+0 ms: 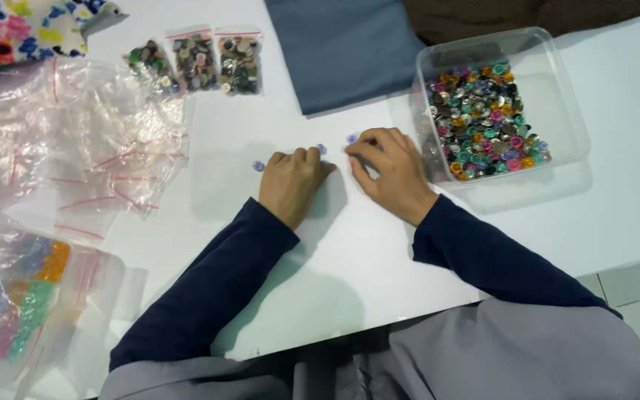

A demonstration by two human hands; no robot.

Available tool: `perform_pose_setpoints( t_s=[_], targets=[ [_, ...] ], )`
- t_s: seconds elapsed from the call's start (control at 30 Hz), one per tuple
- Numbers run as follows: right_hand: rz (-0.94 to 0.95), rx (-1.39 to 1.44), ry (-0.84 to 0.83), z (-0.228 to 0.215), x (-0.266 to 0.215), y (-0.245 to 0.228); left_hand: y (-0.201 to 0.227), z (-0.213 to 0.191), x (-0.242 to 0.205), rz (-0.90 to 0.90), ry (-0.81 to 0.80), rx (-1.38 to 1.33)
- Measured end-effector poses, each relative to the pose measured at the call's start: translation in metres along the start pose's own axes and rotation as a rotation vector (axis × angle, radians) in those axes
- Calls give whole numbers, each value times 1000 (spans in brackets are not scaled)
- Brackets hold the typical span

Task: Sorting and bagging small colorful buttons at a workstation

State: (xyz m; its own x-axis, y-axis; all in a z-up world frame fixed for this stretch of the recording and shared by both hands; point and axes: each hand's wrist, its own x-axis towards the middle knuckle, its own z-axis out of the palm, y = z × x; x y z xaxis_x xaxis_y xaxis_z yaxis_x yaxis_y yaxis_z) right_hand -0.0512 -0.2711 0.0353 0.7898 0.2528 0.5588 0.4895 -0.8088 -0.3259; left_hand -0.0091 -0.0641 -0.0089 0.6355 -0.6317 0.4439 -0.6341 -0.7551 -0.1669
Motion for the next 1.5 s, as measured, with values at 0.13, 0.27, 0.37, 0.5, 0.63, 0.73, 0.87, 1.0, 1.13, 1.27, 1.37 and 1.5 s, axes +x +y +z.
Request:
perform_pose_setpoints(
  t_s=[0.13, 0.27, 0.37, 0.5, 0.63, 0.73, 0.87, 1.0, 1.13, 1.27, 1.37, 1.5],
  targets=[
    [-28, -33, 25, 5, -5, 4, 1, -3, -1, -4, 25, -13],
    [32, -39, -2, 1, -2, 0, 5, -4, 2, -22, -45, -82],
    [71, -7, -8, 0, 0, -2, 10, -11, 3, -46, -73, -86],
    [125, 9, -32, -2, 3, -2, 13, -16, 6, -70, -151, -54],
    [124, -20, -68, 0, 4, -2, 10, 3, 4, -47, -147, -45],
    [107, -67, -86, 1, 4, -1, 8, 10, 4, -52, -122, -84],
    [109, -72, -111, 0, 7, -1, 7, 20, 4, -35, -125, -105],
    [124, -74, -113, 1, 5, 0, 7, 22, 4, -36, -37, -102],
    [116, -46, -86, 1, 1, 0, 9, 16, 3, -37, 1, -76],
    [132, 116, 13, -8, 1, -8, 12, 1, 7, -35, 153, -17],
    [88, 201, 94, -31, 4, -27, 15, -40, 23, -14, 271, -18],
    [-8, 151, 213, -68, -3, -30, 29, -82, 58, -36, 412, -61]
  ],
)
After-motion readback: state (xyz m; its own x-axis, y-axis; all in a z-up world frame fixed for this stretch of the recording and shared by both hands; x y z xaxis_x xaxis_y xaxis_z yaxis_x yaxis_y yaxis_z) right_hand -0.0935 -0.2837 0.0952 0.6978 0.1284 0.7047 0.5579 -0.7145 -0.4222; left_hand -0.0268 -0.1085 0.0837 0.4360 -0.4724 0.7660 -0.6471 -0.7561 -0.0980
